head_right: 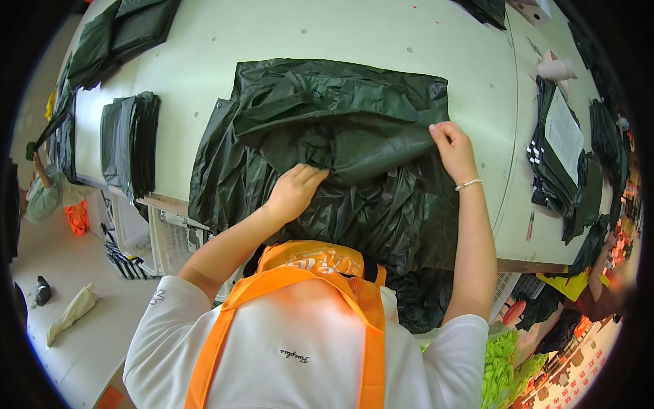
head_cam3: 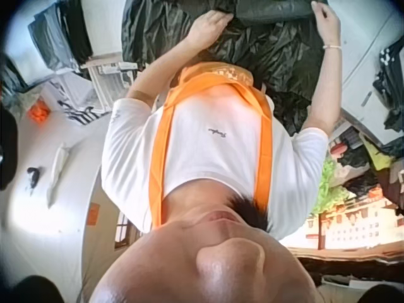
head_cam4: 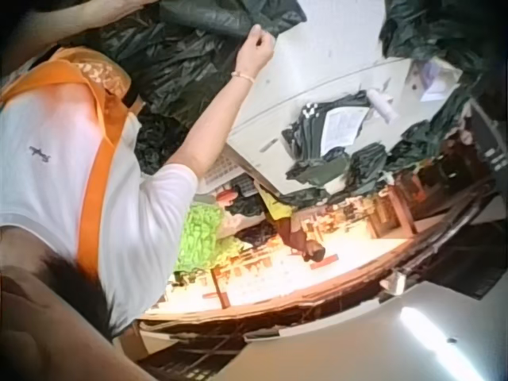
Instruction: The person folds a dark green jacket on a table. They smooth the fabric, fold the sleeves inward, fold the jacket in half, and then fold it again into a compact rectangle. The folded jacket is placed on a stack of similar items.
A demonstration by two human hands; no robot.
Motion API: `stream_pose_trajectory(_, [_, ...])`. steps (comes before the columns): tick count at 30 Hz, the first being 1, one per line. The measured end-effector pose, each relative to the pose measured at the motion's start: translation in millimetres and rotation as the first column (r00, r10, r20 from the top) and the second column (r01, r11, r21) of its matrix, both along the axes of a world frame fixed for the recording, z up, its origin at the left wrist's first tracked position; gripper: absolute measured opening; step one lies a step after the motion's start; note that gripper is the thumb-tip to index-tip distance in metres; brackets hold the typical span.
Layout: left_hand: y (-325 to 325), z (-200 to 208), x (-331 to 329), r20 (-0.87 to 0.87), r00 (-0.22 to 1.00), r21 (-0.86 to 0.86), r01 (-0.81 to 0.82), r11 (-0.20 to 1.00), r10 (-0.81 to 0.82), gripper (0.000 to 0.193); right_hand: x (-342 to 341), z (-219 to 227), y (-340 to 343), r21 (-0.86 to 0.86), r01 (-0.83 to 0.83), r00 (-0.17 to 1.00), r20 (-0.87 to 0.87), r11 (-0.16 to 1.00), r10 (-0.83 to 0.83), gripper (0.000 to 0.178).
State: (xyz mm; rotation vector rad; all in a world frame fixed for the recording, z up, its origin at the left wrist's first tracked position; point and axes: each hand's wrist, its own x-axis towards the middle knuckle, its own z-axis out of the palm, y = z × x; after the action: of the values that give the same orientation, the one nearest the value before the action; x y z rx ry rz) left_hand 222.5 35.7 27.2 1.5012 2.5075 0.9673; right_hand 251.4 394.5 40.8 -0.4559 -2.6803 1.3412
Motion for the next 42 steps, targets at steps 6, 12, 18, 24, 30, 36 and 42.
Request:
stream_pose_trajectory(6, [-10,48,16,0.075,0.978,0.142,0.180,0.973,-0.192,0.021,-9,2,24,0.538,-0.024,0.996,0.089,0.843,-0.029,0.021])
stream_pose_trajectory(12, [-8,78,-100,-0.237,0.863,0.013,-0.456,0.890,0.446,0.027,1,20,-155,0.466,-0.362,0.818,-0.256,0.807,0.515,0.019])
stream_pose_trajectory(18, [-13,34,-156,0.161,0.876,-0.488,-0.329,0.808,0.454,0.022,28,-6,-218,0.385,-0.634,0.764,0.181,0.670,0.619,0.062])
stream_pose_trajectory(24, [-126,-39,-217,0.099,0.456,-0.376,-0.806,0.458,0.884,0.017,42,-34,-213,0.299,-0.716,0.697,0.242,0.631,0.675,0.062])
stream_pose_trajectory(30, [-98,-22,-145,0.380,0.310,0.004,-0.943,0.334,0.872,0.062,26,8,-151,0.039,0.006,0.966,-0.259,0.999,0.005,0.031])
stream_pose_trajectory(36, [-79,-36,-126,0.739,0.286,-0.050,-0.879,0.474,0.609,0.045,25,-11,-63,-0.711,0.597,0.752,0.334,0.371,-0.569,0.049])
stream_pose_trajectory(42, [-23,5,-120,0.642,0.540,0.390,-0.842,0.374,0.545,0.027,-36,21,-128,-0.056,0.255,0.928,-0.268,0.965,-0.260,0.052])
